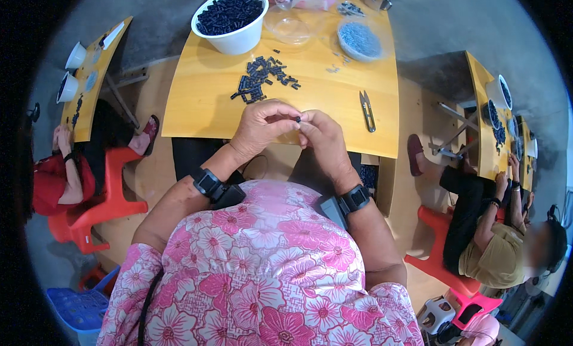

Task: Manually assembling small black plastic components at a workshop table.

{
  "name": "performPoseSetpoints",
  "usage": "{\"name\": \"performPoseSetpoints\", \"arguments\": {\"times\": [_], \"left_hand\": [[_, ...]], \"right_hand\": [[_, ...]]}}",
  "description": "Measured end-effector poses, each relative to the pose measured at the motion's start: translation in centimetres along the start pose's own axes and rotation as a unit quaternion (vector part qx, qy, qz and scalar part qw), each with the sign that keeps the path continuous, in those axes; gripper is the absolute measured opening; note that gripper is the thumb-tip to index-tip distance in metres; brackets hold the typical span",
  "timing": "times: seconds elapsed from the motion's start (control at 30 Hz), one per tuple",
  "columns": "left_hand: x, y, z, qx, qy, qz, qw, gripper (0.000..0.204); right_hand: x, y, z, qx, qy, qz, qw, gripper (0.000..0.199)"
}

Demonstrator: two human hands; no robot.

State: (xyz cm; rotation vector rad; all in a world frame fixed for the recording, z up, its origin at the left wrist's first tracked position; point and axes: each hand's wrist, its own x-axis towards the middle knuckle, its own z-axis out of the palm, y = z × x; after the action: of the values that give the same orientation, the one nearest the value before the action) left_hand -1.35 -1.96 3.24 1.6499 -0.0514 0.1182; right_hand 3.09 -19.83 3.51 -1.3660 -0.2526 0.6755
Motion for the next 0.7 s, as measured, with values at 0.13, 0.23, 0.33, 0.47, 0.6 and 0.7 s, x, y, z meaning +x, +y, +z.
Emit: {"name": "performPoseSetpoints", "arguments": {"times": [0.13,0.23,0.33,0.47,0.6,0.7], "left_hand": [[-0.1,-0.4,0.1,-0.057,-0.002,-0.019,0.998,0.013],[-0.1,-0.6,0.0,-0.069,-0.005,-0.043,0.997,0.012],[-0.2,-0.8,0.1,-0.056,0.001,-0.068,0.996,0.012],[0.1,-0.7,0.3,-0.051,-0.005,-0.081,0.995,0.013],[0.6,-1.3,0.6,-0.120,-0.004,-0.074,0.990,0.013],[1.1,-2.3,0.5,-0.075,0.017,-0.061,0.995,0.014]], "right_hand": [[-0.1,0.4,0.2,0.084,-0.008,0.023,0.996,0.011],[-0.1,0.5,0.5,0.115,0.014,0.041,0.992,0.010],[0.0,0.6,0.8,0.136,0.044,0.044,0.989,0.009],[0.2,1.1,0.4,0.159,0.044,0.064,0.984,0.008],[0.8,0.5,0.4,0.114,0.093,0.071,0.987,0.005],[1.7,-0.2,-0.1,0.016,0.102,0.048,0.994,0.004]]}}
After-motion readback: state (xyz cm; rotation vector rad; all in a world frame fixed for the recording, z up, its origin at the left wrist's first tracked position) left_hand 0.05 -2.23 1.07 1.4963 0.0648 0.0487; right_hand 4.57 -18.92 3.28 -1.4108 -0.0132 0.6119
